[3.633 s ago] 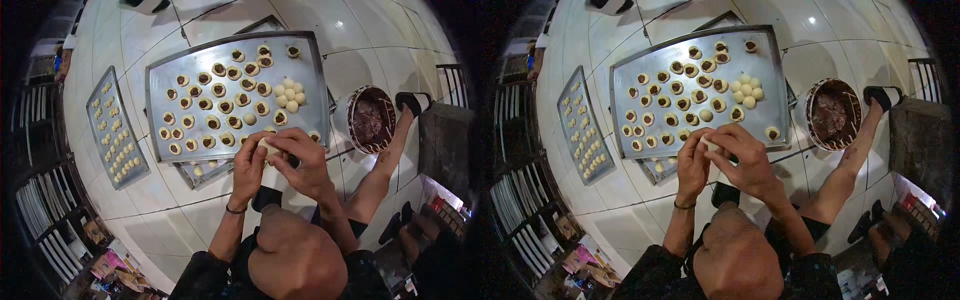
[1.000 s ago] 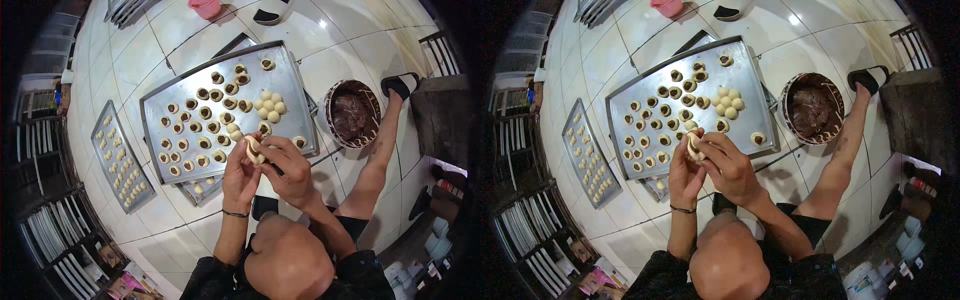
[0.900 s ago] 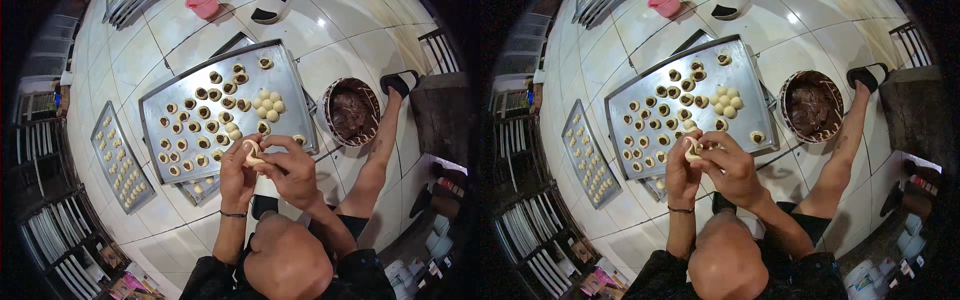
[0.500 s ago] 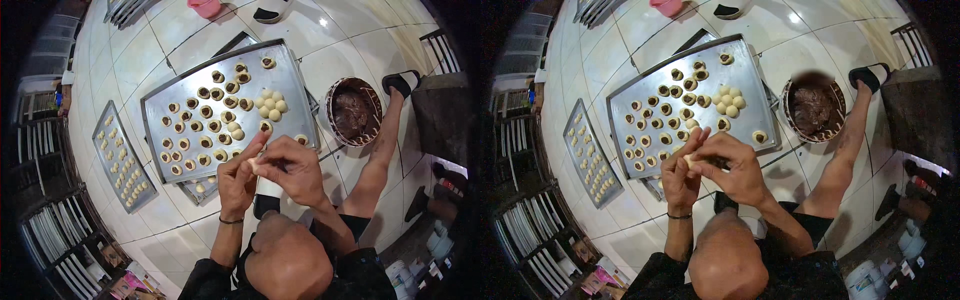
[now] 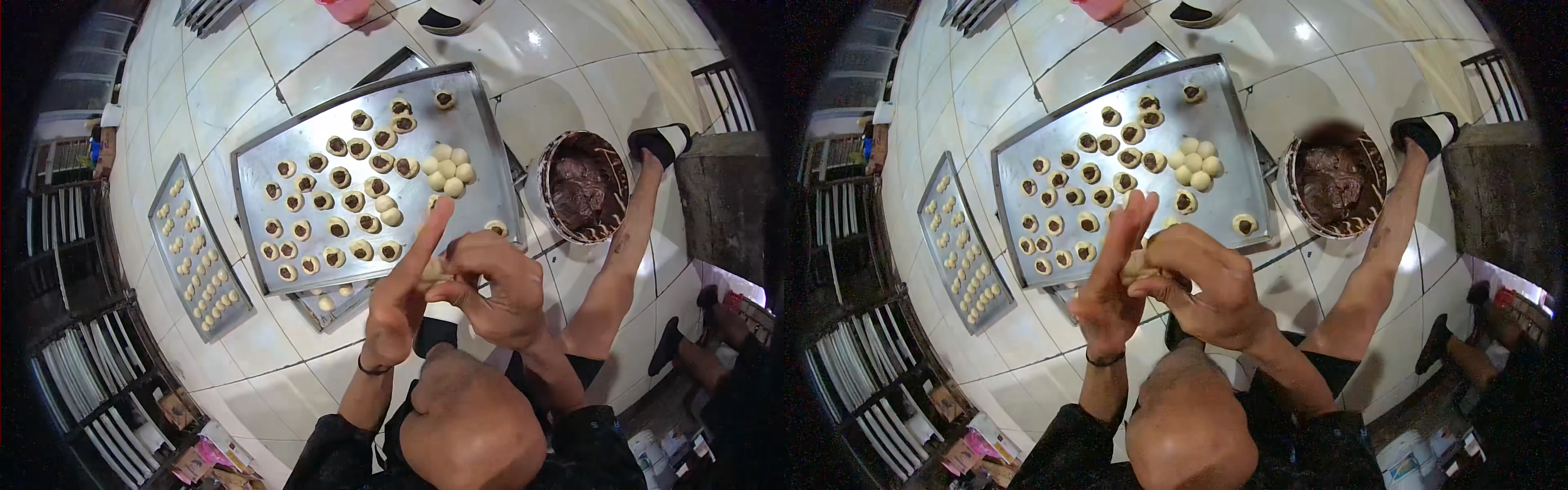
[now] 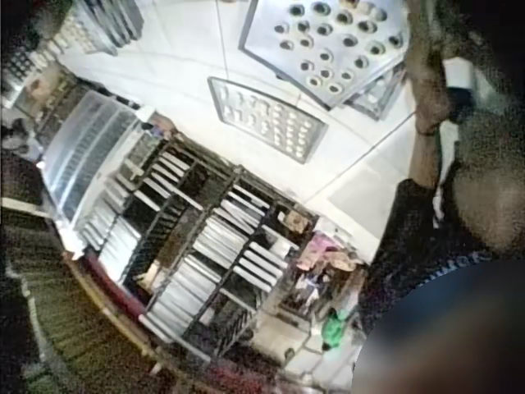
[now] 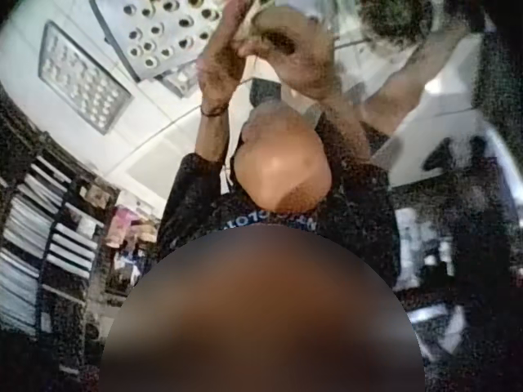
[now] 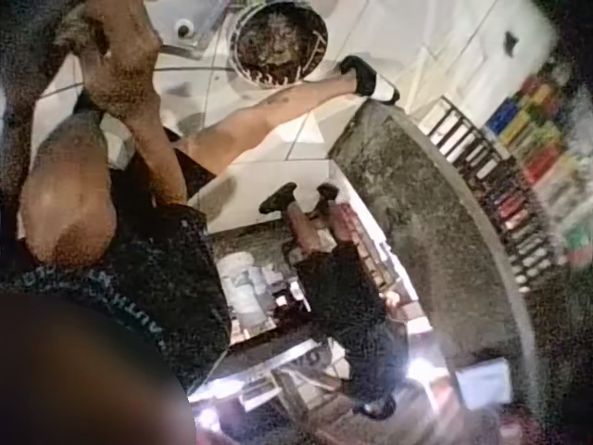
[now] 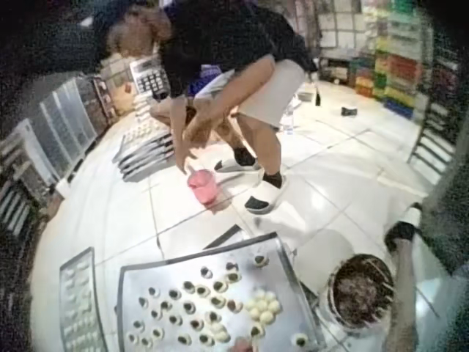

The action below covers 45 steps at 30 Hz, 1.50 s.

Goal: Shaping dough and adding filling to make cookies on a baking tray.

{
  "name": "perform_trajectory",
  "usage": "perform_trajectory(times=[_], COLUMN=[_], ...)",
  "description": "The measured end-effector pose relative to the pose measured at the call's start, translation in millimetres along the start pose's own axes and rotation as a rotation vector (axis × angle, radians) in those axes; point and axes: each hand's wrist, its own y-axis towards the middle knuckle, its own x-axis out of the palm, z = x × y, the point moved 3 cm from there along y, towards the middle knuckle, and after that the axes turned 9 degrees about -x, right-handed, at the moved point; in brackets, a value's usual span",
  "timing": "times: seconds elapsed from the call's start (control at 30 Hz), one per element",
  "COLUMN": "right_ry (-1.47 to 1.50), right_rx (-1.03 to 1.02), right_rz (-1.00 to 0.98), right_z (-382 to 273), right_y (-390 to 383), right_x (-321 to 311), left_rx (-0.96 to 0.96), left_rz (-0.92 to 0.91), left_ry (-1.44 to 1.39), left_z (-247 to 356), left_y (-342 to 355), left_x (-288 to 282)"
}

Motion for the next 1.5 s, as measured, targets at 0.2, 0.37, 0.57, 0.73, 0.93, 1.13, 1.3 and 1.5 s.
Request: perform_trajectory(times=[0.2,0.37,0.57,0.73,0.93,1.13,1.3,1.5], right_ry=[0.021,0.036,0.178,0.189,0.404,0.039,0.21,0.268], right_rx=[-0.002,0.169,0.327,0.348,0.591,0.429,0.651,0.658], right_rz=[0.039,0.05,0.062,0.097,0.128,-0.044,0.075,0.122], right_z=[5.4,14.7,30.5,41.8,62.7,105.0,134.4,171.2], right_y=[-1.4,-5.7,-13.4,-18.8,-33.5,-58.9,-68.9,-57.4], right_x=[4.8,17.6,33.1,49.9,68.7,75.6,105.0,140.4], left_rx=[-0.248,-0.229,-0.343,-0.43,-0.433,-0.523,-0.285,-0.052], left_rz=[0.014,0.063,0.152,0.123,0.2,0.306,0.486,0.527], left_ry=[0.048,0.272,0.19,0.076,-0.018,-0.204,0.245,1.1], left_z=[-10.9,-24.0,-35.9,-38.3,-69.2,-90.9,-91.7,-80.9], left_y=[-9.4,-15.9,-27.1,-30.9,-42.5,-53.4,-45.9,-33.1], left_x=[-31.9,-50.6,-75.3,-85.3,-110.0,-121.3,-144.2,-165.5])
